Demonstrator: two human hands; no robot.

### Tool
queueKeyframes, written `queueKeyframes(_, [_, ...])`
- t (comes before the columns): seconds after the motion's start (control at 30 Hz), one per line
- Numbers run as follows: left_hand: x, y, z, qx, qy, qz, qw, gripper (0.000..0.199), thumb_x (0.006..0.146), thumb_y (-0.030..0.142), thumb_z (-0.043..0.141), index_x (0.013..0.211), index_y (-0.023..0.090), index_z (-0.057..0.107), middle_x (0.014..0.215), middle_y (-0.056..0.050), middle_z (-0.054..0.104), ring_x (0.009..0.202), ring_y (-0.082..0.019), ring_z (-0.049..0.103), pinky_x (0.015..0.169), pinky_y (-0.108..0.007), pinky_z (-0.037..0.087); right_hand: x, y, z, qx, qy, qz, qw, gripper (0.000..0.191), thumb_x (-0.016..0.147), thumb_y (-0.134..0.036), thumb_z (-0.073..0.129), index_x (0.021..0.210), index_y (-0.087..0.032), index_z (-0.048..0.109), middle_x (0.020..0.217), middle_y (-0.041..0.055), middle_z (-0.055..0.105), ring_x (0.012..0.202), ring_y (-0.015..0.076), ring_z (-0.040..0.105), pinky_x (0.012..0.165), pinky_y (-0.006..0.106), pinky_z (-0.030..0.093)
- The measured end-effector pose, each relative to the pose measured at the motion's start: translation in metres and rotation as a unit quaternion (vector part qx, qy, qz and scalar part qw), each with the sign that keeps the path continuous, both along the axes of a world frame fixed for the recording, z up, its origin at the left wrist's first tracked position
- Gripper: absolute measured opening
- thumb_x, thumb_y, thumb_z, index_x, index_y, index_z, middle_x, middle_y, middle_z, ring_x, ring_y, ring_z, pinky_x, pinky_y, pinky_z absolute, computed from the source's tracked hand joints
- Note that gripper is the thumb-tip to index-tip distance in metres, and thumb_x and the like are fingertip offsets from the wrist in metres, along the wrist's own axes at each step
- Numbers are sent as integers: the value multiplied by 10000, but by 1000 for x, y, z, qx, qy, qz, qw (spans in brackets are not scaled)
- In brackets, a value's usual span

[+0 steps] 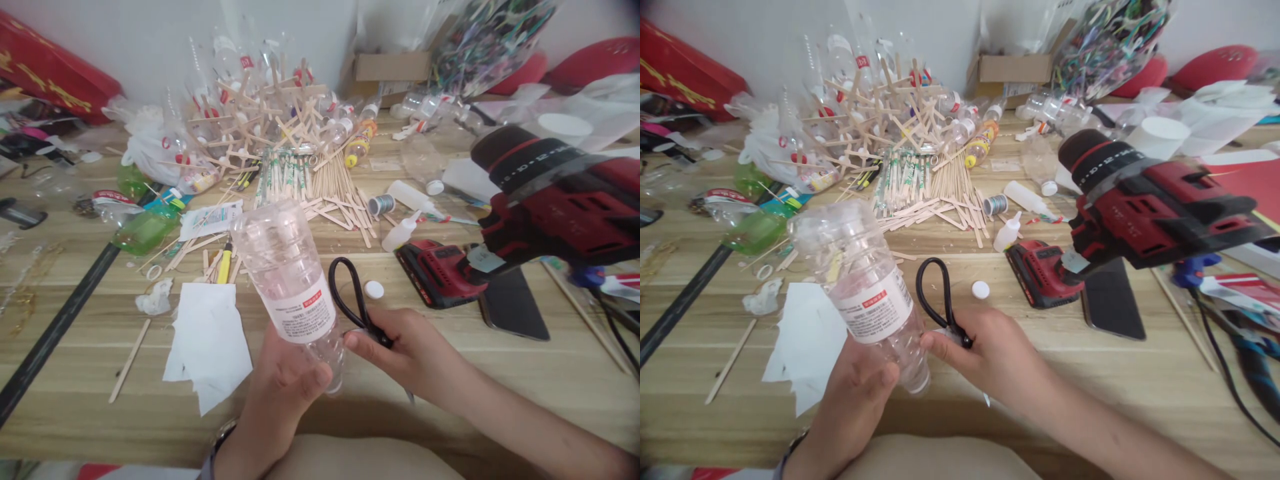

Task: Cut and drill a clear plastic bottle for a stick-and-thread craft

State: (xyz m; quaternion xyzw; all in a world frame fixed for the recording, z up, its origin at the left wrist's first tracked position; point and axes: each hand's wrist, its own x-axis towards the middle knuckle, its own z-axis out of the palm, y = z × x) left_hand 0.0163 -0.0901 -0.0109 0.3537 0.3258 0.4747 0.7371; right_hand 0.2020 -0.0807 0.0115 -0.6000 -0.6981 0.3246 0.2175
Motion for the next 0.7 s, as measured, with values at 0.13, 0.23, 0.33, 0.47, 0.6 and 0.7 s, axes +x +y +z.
queueKeyframes(0.13, [-1,-4,2,4,45,3,999,558,760,307,776,1277,302,565,1264,-80,682,1191,-314,615,1043,-490,453,-2,-1,1,-115,83,15,990,551,880,-683,398,585,-224,321,583,-59,213,525,102,211,442,260,138])
queueKeyframes(0.23, [1,-6,8,-4,67,29,997,662,739,310,793,1341,303,519,1345,-99,635,1255,-321,570,1064,-480,442,-3,0,2,-147,139,23,979,525,888,-658,408,600,-228,320,604,-56,211,537,105,205,450,265,137])
queueKeyframes(0.33, [2,-10,10,-2,78,43,996,703,742,284,793,1373,297,481,1388,-104,600,1294,-316,536,1086,-468,426,-3,1,1,-170,174,26,970,528,883,-654,430,599,-230,299,597,-63,196,531,100,184,453,269,131])
queueKeyframes(0.47, [3,-16,6,21,124,55,991,660,765,259,770,1359,288,484,1433,-93,552,1342,-310,482,1114,-452,407,-3,1,-1,-210,191,16,959,568,861,-683,445,572,-234,253,548,-71,180,504,98,163,452,279,119])
queueKeyframes(0.6, [2,-18,4,66,196,67,976,642,790,280,732,1376,256,471,1419,-121,541,1328,-335,482,1067,-448,446,-3,1,-5,-221,197,3,955,580,842,-682,491,517,-238,307,490,-62,231,480,107,240,454,273,204])
queueKeyframes(0.7, [-2,-16,5,101,234,60,965,659,770,262,739,1374,261,476,1402,-110,541,1296,-341,499,1059,-458,431,-2,3,-7,-228,198,2,953,579,826,-683,518,491,-241,350,452,-61,270,460,111,305,452,265,256])
